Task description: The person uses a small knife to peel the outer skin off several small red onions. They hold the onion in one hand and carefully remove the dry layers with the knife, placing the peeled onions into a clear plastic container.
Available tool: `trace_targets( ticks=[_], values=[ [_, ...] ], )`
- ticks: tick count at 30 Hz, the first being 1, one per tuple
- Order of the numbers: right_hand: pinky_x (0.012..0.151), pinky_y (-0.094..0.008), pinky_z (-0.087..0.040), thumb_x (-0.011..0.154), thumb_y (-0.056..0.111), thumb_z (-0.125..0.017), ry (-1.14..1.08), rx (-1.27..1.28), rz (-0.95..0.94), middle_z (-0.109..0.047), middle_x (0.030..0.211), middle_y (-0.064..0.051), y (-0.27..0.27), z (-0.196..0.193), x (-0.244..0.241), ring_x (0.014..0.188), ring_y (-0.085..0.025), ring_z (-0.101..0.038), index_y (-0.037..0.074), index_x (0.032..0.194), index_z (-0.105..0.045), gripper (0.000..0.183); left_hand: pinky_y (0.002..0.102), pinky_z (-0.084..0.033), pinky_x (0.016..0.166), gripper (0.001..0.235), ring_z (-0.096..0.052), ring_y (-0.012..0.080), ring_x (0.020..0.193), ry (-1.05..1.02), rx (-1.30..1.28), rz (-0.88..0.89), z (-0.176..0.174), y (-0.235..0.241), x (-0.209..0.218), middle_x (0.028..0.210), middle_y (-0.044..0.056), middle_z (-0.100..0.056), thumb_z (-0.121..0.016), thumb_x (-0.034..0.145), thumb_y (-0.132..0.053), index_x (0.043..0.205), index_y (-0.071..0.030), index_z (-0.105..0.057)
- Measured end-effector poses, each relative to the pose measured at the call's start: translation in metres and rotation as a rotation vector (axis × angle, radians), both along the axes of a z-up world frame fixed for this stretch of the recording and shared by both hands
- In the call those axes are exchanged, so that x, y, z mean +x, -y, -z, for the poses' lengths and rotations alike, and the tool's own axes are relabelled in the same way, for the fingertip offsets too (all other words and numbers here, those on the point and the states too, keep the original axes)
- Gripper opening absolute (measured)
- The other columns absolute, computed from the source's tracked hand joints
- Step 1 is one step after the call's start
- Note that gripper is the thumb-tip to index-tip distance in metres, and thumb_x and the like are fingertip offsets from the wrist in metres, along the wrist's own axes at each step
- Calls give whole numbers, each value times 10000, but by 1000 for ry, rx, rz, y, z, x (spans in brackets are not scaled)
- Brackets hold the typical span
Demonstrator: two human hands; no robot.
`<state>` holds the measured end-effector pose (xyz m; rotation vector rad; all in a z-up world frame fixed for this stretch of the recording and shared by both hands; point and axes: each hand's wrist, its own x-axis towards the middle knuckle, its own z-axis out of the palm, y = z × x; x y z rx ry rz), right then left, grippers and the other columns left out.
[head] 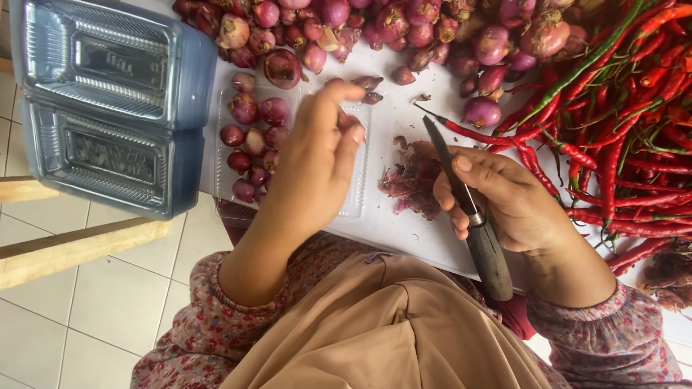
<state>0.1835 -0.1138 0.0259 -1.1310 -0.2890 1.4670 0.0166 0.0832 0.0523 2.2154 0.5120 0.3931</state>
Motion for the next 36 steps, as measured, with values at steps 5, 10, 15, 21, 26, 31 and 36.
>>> trace_targets(
  ticks=[5,10,15,21,26,31,36],
  values=[
    [382,-248,-439,1029,285,-515,129,22,22,-667,991,-193,-12,-15,3,431,-177,-547,-36,1212,-588,377,426,-527,898,312,-628,294,1014,-31,-20,14,11,12,-11,1230,173,-533,-499,1050,-36,1357,-36,-443],
    [592,-236,-450,1046,343,-437,487,-86,-223,-588,497,-115,-26,-33,8,426,-148,-543,-16,1314,-689,514,447,-510,854,332,-610,314,984,-44,-31,-9,13,16,-20,1145,154,-516,-505,1051,-81,1376,-56,-442],
    [541,-272,-483,1066,316,-431,589,-111,-249,-627,515,-137,-37,-25,12,435,-180,-580,5,1172,-662,401,492,-555,729,350,-677,323,937,-111,-67,7,19,23,-26,1147,145,-514,-515,1035,-89,1379,-93,-452],
    [362,-249,-420,1022,303,-472,331,-106,-8,-700,1153,-229,-71,-19,11,390,-182,-483,65,1208,-407,309,487,-552,698,368,-658,338,886,-82,-96,9,23,23,-31,1141,153,-511,-521,1034,-79,1392,-98,-439],
    [342,-257,-351,965,338,-482,295,-208,11,-727,1151,-176,-96,-25,7,376,-175,-446,77,1224,-367,385,510,-547,651,391,-658,354,875,-104,-116,12,23,21,-30,1137,142,-511,-536,1022,-78,1394,-122,-425],
    [324,-207,-375,925,383,-523,268,-103,15,-632,1398,-188,-102,-22,6,353,-122,-468,148,1283,-390,448,498,-553,651,392,-665,323,916,-109,-125,16,23,19,-31,1143,136,-515,-532,1016,-72,1388,-123,-421],
    [398,-253,-422,1018,340,-408,669,-61,-169,-599,1430,-167,-84,-50,1,407,-205,-560,18,1372,-415,479,506,-547,651,392,-642,347,871,-92,-140,23,21,18,-32,1116,140,-506,-521,1024,-80,1400,-114,-418]
  ],
)
